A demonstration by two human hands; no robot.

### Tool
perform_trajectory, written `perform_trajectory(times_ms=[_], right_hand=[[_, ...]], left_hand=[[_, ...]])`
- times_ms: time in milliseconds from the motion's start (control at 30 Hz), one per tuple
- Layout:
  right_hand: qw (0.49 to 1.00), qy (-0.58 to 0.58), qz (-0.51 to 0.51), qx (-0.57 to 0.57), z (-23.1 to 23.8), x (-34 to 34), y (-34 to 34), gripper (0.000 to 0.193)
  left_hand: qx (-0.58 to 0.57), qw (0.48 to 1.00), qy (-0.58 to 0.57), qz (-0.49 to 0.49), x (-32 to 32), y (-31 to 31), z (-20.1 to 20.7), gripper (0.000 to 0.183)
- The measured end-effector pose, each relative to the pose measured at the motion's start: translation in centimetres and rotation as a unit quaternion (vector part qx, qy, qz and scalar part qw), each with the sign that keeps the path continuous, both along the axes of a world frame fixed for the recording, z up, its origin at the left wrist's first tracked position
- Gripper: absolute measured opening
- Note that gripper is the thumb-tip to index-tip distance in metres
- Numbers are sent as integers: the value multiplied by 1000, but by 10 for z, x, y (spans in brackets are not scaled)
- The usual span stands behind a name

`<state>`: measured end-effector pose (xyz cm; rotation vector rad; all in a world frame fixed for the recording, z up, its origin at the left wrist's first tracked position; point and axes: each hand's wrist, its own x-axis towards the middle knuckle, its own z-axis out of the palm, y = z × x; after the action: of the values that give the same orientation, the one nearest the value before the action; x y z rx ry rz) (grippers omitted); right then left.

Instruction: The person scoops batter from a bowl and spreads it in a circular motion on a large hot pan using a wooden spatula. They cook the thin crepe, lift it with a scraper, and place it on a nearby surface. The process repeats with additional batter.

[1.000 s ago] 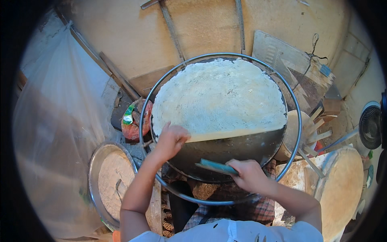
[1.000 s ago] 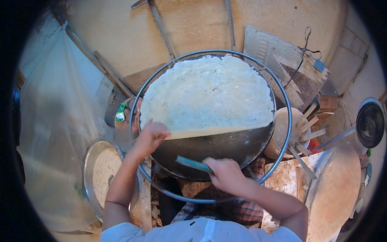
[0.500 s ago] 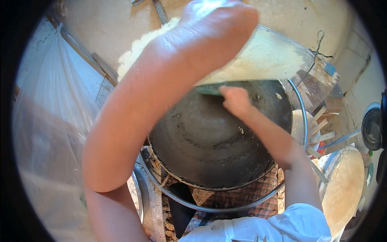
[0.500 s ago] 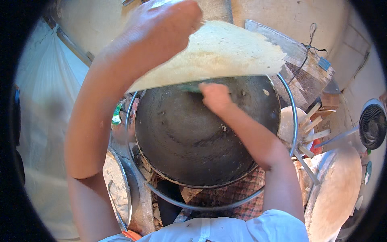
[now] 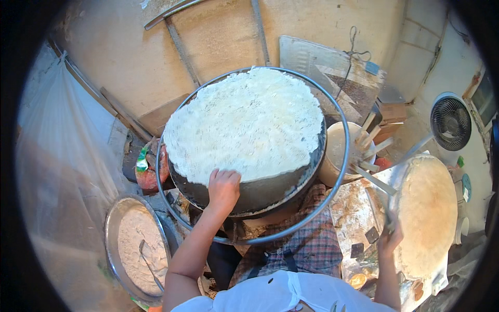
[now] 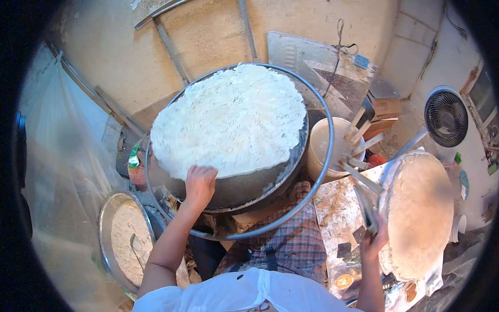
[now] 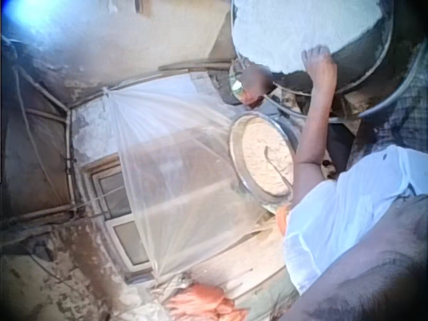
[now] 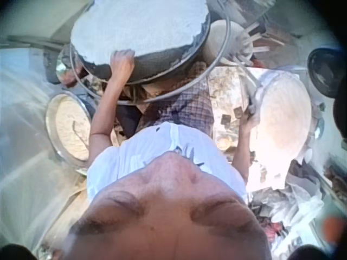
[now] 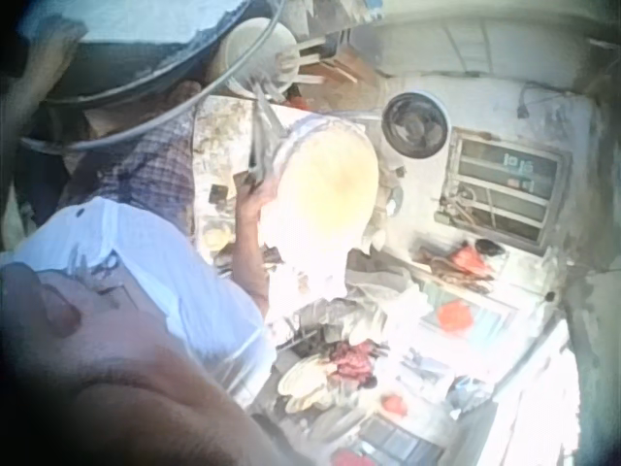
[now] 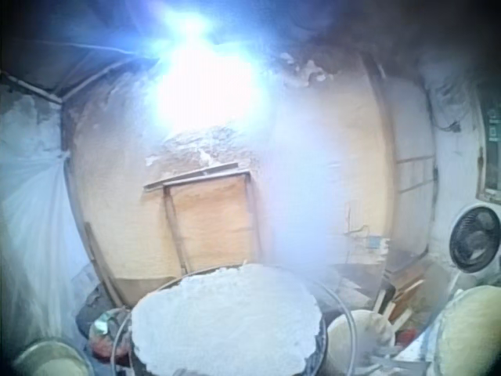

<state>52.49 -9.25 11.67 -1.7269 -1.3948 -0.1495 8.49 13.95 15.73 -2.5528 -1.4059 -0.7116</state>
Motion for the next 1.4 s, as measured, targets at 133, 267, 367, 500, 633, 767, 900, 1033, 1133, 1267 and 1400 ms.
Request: perform_trajectory(times_ms=[133,267,367,500,633,767,900,1033,1133,1267,1400], right_hand=[[993,9,-79,-91,-81,-7,-60,38],[958,-109,-93,-248,-162,14,-78,41],[925,-82,-92,-360,-129,-29,-49,52],[984,-76,141,-75,20,-131,61,67],[846,-258,442,-148,111,-257,128,46],[817,-305,468,-140,139,-337,179,4],[811,-177,489,-269,204,-384,283,18],[888,-18,392,-240,282,-331,343,23],[881,161,354,-269,325,-258,338,26],[874,311,282,-244,350,-114,287,24],[887,404,149,-165,334,69,210,23]], left_hand=[[-62,997,-49,10,-11,-47,-36,13],[-89,993,-72,-6,0,-77,-34,17],[-125,989,-79,-5,-2,-99,-31,17],[-195,981,-18,-17,-19,-108,-11,10],[-173,985,23,-1,-35,-101,24,10],[49,981,-127,142,-73,-101,81,34],[51,880,-437,177,-107,-134,80,29],[-575,536,-614,74,-86,-179,-9,35],[-733,353,-580,38,-53,-202,-55,67],[-683,217,-693,-81,-5,-195,-58,77],[-583,237,-765,-135,34,-170,-45,73]])
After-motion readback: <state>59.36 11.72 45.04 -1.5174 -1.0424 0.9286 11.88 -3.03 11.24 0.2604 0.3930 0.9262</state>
